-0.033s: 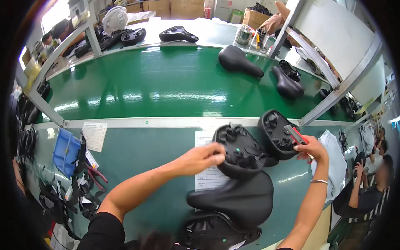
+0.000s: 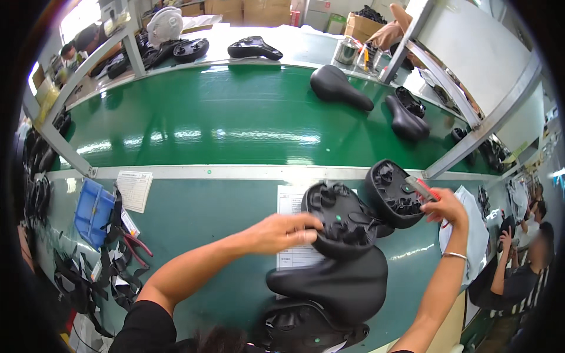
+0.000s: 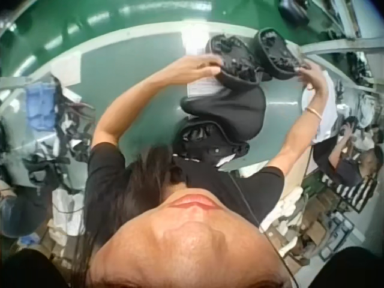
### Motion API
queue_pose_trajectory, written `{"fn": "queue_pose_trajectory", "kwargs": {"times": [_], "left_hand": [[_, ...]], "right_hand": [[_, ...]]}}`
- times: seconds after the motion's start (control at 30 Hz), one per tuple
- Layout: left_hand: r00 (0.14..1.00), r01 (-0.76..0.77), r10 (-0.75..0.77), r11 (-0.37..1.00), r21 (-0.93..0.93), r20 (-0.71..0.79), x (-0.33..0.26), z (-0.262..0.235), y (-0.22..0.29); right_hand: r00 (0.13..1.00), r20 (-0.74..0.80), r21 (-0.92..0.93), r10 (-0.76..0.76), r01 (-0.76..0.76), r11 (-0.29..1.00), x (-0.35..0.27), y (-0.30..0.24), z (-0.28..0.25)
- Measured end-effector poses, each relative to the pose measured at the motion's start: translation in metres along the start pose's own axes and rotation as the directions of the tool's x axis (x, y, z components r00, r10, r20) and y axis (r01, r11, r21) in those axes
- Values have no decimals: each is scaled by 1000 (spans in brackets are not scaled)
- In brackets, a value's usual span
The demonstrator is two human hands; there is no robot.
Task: The person uses a red utility knife to trim excess black fabric from the underside of bicycle seats. They hold the seat with one hand and carefully cut along the edges with the other, removing small pieces of material. The person repeats this process on multiple seats, placing the finished items on the table.
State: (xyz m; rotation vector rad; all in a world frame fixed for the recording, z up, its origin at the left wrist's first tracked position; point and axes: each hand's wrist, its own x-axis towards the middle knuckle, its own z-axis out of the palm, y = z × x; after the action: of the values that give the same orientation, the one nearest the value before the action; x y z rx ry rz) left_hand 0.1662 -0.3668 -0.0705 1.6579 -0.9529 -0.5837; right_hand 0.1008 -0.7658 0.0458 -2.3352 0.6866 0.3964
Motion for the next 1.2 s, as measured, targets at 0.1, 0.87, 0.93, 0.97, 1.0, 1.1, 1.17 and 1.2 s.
{"fn": "queue_pose_trajectory", "kwargs": {"times": [0.1,0.87,0.93,0.97,1.0,1.1,1.17,1.2], "left_hand": [[999,-37,32,993,-112,-40,-42,3,-4],[489,134,-341,939,-317,-803,-108,-2,-41],[481,153,-271,962,-225,-834,-98,1,-45],[482,134,-278,961,-243,-831,-97,0,-44],[475,118,-292,956,-269,-830,-97,2,-45],[478,-70,-210,959,-275,-853,-97,3,-64],[473,-213,-281,884,-417,-835,-111,-8,-61],[447,-288,-340,821,-493,-827,-119,-17,-57]], "right_hand": [[830,-356,130,-429,499,857,55,-40,-24],[838,-521,804,161,545,-238,362,-219,206],[906,-409,885,112,423,-196,346,-199,170],[923,-382,910,44,384,-153,331,-198,153],[935,-356,933,2,355,-51,311,-207,141],[911,-268,852,-313,376,365,208,-244,144],[792,-189,625,-581,553,550,106,-274,170],[782,-117,444,-612,593,672,53,-282,183]]}}
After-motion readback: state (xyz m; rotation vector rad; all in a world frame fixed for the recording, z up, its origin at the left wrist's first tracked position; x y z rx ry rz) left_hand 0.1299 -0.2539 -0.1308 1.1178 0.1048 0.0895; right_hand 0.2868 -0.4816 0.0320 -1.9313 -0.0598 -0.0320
